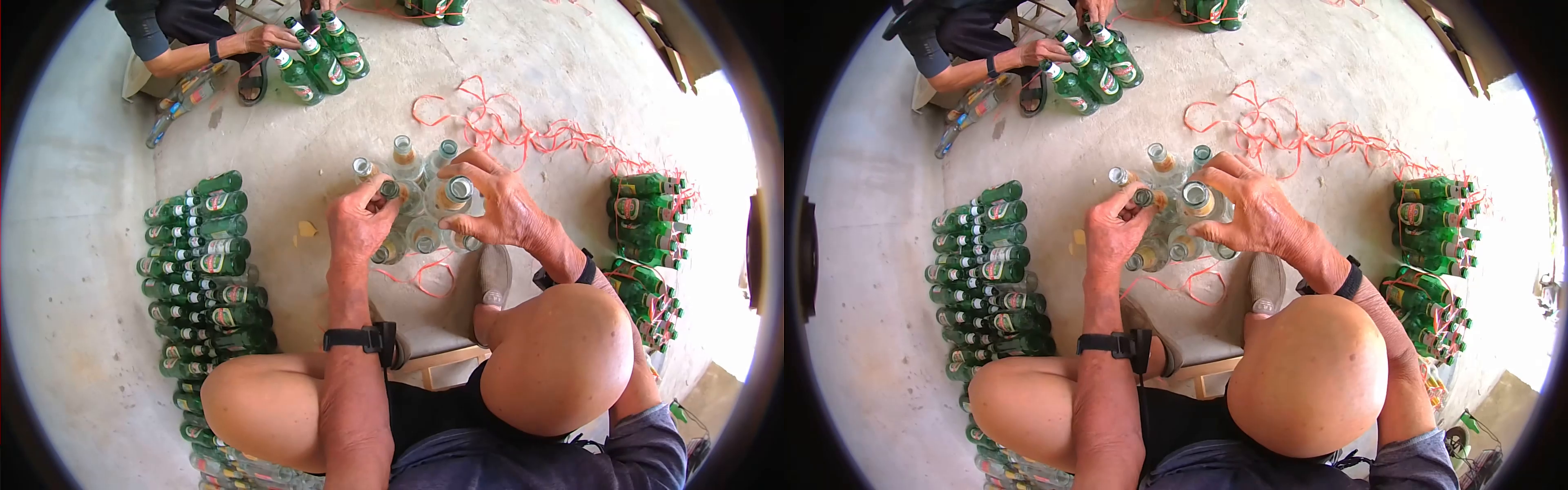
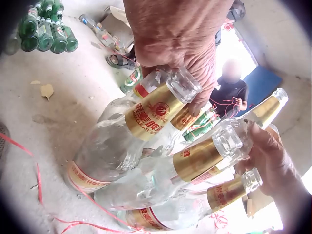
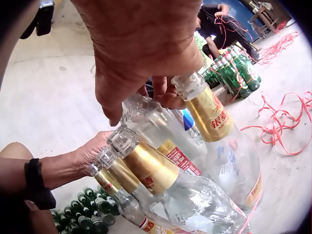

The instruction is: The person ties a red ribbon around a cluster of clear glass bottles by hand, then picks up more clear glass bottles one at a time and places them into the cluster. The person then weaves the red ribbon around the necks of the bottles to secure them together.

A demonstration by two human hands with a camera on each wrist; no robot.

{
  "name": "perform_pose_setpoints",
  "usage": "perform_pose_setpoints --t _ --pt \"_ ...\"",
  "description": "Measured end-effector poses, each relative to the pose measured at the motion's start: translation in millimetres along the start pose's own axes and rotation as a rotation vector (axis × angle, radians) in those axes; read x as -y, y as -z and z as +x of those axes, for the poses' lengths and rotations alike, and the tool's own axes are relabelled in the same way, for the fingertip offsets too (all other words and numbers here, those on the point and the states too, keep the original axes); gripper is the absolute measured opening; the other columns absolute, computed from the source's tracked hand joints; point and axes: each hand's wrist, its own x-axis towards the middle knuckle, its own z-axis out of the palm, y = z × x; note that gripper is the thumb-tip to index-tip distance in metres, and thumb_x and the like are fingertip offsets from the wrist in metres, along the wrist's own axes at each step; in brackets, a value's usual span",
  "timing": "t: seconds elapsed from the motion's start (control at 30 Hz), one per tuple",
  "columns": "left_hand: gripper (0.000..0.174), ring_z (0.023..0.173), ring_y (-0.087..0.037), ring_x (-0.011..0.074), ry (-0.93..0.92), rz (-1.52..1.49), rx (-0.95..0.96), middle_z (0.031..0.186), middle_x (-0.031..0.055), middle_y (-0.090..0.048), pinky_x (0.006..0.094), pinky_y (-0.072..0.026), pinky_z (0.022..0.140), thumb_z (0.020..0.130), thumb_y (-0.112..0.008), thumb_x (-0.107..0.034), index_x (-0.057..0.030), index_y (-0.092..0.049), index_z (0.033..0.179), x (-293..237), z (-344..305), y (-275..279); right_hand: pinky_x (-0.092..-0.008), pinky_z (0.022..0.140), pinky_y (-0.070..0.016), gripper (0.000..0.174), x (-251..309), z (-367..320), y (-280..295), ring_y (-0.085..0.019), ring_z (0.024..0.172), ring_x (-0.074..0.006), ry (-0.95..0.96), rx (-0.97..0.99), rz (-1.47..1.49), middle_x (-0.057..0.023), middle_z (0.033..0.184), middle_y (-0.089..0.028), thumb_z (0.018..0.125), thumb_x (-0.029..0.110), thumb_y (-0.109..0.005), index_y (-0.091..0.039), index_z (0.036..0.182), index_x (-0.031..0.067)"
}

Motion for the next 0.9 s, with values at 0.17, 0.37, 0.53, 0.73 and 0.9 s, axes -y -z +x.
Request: perform_pose_setpoints --t 0.17,0.37,0.53,0.73,0.9 --pt "0.031 0.068 -0.055 0.0019 0.012 -0.024 -0.005 0.074 -0.0040 -0.066 0.0224 -0.0495 0.062 0.085 -0.085 -0.003 -0.0062 -0.079 0.115 5 1 -1 -0.0418 0.087 -0.0577 0.044 13 16 5 -0.069 0.101 -0.0316 0.089 -0.036 0.090 -0.0126 0.106 -0.068 0.081 0.028 -0.089 -0.068 0.112 0.0052" --pt "0.031 0.060 -0.059 0.0106 -0.065 -0.013 -0.083 0.069 0.0034 -0.066 0.0289 -0.0510 0.058 0.081 -0.087 -0.009 -0.0113 -0.080 0.111 4 0 -2 -0.0355 0.064 -0.0511 0.023 20 30 -16 -0.061 0.066 -0.0182 -0.059 0.116 0.484 -0.0088 0.073 -0.063 0.093 0.020 -0.079 -0.067 0.081 0.0045" --pt "0.031 0.056 -0.061 0.0147 -0.060 -0.029 -0.065 0.067 0.0066 -0.066 0.0318 -0.0512 0.057 0.078 -0.087 -0.011 -0.0144 -0.080 0.108 -3 5 2 -0.0379 0.059 -0.0498 0.027 10 30 -42 -0.059 0.059 -0.0249 0.030 0.129 0.463 -0.0108 0.066 -0.059 0.091 0.015 -0.073 -0.060 0.070 0.0035" --pt "0.031 0.057 -0.060 0.0153 -0.039 0.021 -0.032 0.069 0.0062 -0.066 0.0325 -0.0506 0.058 0.078 -0.084 -0.008 -0.0143 -0.080 0.108 -9 2 1 -0.0417 0.061 -0.0526 0.022 5 29 -49 -0.064 0.063 -0.0338 0.122 0.101 0.379 -0.0121 0.068 -0.061 0.086 0.013 -0.074 -0.060 0.072 0.0035" --pt "0.035 0.060 -0.049 0.0032 -0.047 0.043 -0.031 0.065 -0.0009 -0.059 0.0258 -0.0443 0.055 0.079 -0.087 -0.007 -0.0098 -0.080 0.113 -7 0 0 -0.0426 0.063 -0.0534 0.019 7 26 -50 -0.064 0.066 -0.0358 0.128 0.110 0.423 -0.0130 0.069 -0.062 0.084 0.010 -0.075 -0.061 0.073 0.0036"
